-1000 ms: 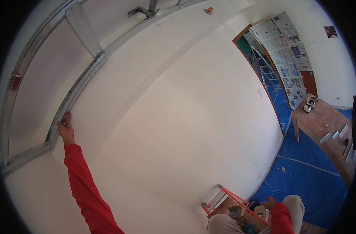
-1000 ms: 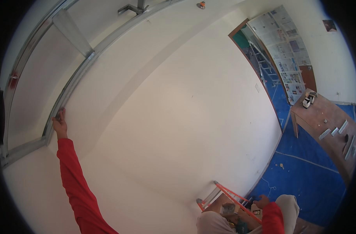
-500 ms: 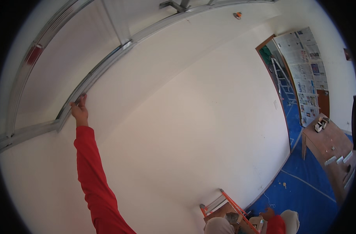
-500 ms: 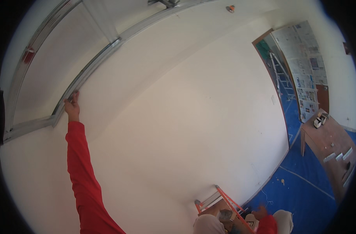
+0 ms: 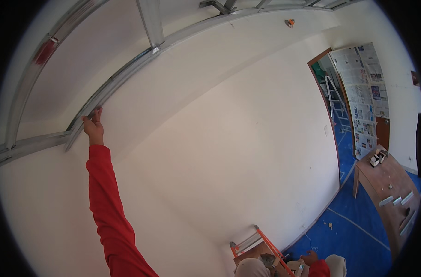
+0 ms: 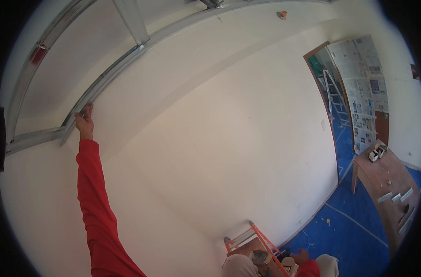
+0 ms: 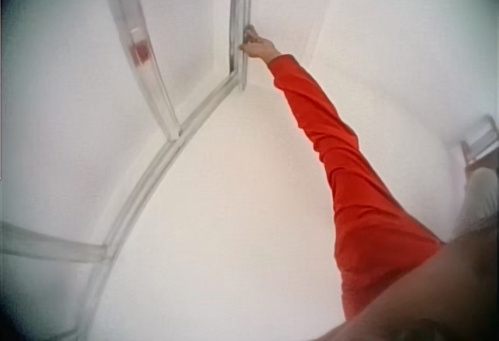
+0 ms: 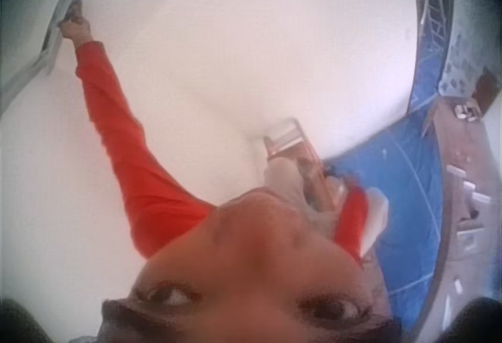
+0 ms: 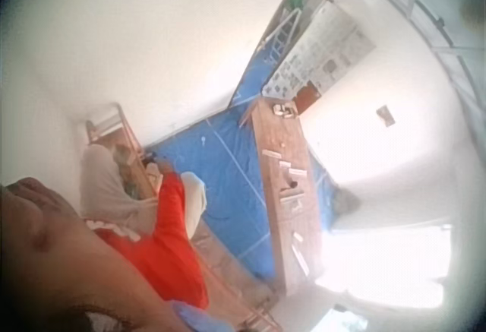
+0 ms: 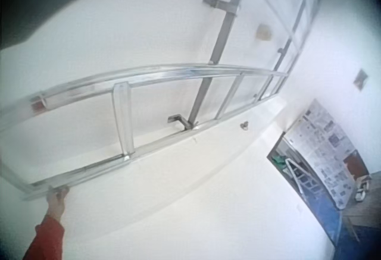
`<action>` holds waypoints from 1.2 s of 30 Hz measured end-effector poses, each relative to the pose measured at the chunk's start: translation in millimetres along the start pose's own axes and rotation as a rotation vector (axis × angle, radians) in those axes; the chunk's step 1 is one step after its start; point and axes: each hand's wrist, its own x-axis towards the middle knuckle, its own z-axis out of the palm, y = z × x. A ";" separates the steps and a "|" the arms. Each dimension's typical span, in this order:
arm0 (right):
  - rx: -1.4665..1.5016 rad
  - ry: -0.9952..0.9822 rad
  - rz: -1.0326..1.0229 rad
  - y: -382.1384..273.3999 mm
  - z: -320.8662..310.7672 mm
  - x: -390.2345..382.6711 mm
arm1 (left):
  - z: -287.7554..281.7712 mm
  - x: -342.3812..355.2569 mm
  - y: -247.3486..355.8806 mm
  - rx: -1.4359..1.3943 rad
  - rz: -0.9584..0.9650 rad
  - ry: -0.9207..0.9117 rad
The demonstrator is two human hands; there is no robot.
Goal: The person sits on the floor and uses tin snips to cut a long metal strip into shorter pieces. They repeatedly position the snips, cut, and adjust the strip, then lift a cut piece to the ceiling to check fit against an existing frame.
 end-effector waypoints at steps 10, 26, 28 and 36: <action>-0.055 0.078 -0.126 8.6 6.3 9.7 | -5.3 0.3 5.7 0.055 0.046 -0.047; -0.032 0.042 -0.061 16.2 7.3 15.0 | 15.1 0.3 5.3 0.019 0.029 -0.021; -0.016 0.046 -0.089 17.3 7.7 15.4 | 20.4 5.8 1.8 0.001 0.015 -0.025; -0.012 0.056 -0.077 4.7 -0.7 7.3 | 20.0 16.0 -8.8 -0.062 -0.057 0.051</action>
